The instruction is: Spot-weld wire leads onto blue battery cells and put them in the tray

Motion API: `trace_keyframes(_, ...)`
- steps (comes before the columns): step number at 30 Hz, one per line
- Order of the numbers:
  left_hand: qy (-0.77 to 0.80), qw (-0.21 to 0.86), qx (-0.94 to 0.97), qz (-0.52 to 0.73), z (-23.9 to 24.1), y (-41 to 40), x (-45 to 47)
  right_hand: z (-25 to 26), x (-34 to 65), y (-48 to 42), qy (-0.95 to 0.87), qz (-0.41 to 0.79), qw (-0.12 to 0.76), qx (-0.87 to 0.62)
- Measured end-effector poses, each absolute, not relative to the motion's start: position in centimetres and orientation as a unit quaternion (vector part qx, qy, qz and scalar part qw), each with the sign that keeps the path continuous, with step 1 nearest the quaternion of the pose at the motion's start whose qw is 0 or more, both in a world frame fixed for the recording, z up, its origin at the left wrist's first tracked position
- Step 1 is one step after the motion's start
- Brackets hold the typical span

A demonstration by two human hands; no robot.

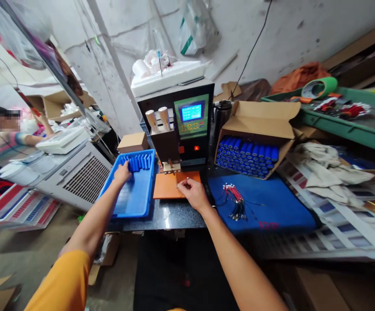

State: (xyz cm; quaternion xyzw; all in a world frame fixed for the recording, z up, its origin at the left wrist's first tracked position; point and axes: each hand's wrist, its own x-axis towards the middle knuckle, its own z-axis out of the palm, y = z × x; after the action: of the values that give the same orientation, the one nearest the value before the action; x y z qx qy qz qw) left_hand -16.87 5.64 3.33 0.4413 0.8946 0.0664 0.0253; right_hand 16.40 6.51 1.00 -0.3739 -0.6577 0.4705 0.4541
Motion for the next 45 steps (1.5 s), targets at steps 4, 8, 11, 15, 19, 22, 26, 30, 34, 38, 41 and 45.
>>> trace_keyframes(4,0.898,0.042,0.405,0.166,2.5,4.8,-16.9,1.3,16.5,6.3,-0.655,0.469,0.456,-0.380)
trace_keyframes(8,0.885,0.064,0.404,0.223,3.1,3.2,-16.7,1.7,16.5,6.1,-0.641,0.480,0.464,-0.379)
trace_keyframes(11,0.846,0.105,0.440,0.282,3.7,1.8,-14.9,1.9,16.3,6.1,-0.622,0.500,0.472,-0.374)
trace_keyframes(15,0.653,0.249,0.511,0.500,3.4,0.5,-9.2,1.9,16.3,6.3,-0.586,0.531,0.487,-0.371)
trace_keyframes(19,0.567,0.299,0.531,0.554,2.7,0.9,-2.3,1.9,16.8,6.5,-0.526,0.569,0.509,-0.376)
trace_keyframes(22,0.573,0.283,0.555,0.532,2.3,1.8,1.1,1.9,17.0,6.4,-0.481,0.587,0.531,-0.378)
trace_keyframes(26,0.582,0.263,0.564,0.523,1.7,2.2,2.7,1.7,16.8,6.5,-0.470,0.585,0.539,-0.382)
trace_keyframes(30,0.578,0.268,0.551,0.539,1.1,2.3,2.9,1.8,16.5,6.7,-0.493,0.569,0.532,-0.387)
trace_keyframes(34,0.570,0.269,0.543,0.555,0.8,2.2,3.0,2.0,16.0,6.8,-0.519,0.550,0.526,-0.391)
trace_keyframes(38,0.569,0.273,0.541,0.556,0.5,2.1,3.1,2.0,15.1,7.1,-0.535,0.540,0.524,-0.385)
trace_keyframes(41,0.573,0.267,0.534,0.562,0.2,2.1,3.3,2.0,14.6,7.2,-0.533,0.553,0.522,-0.372)
trace_keyframes(45,0.571,0.267,0.527,0.570,-0.1,2.2,3.4,2.2,14.4,7.1,-0.548,0.536,0.518,-0.379)
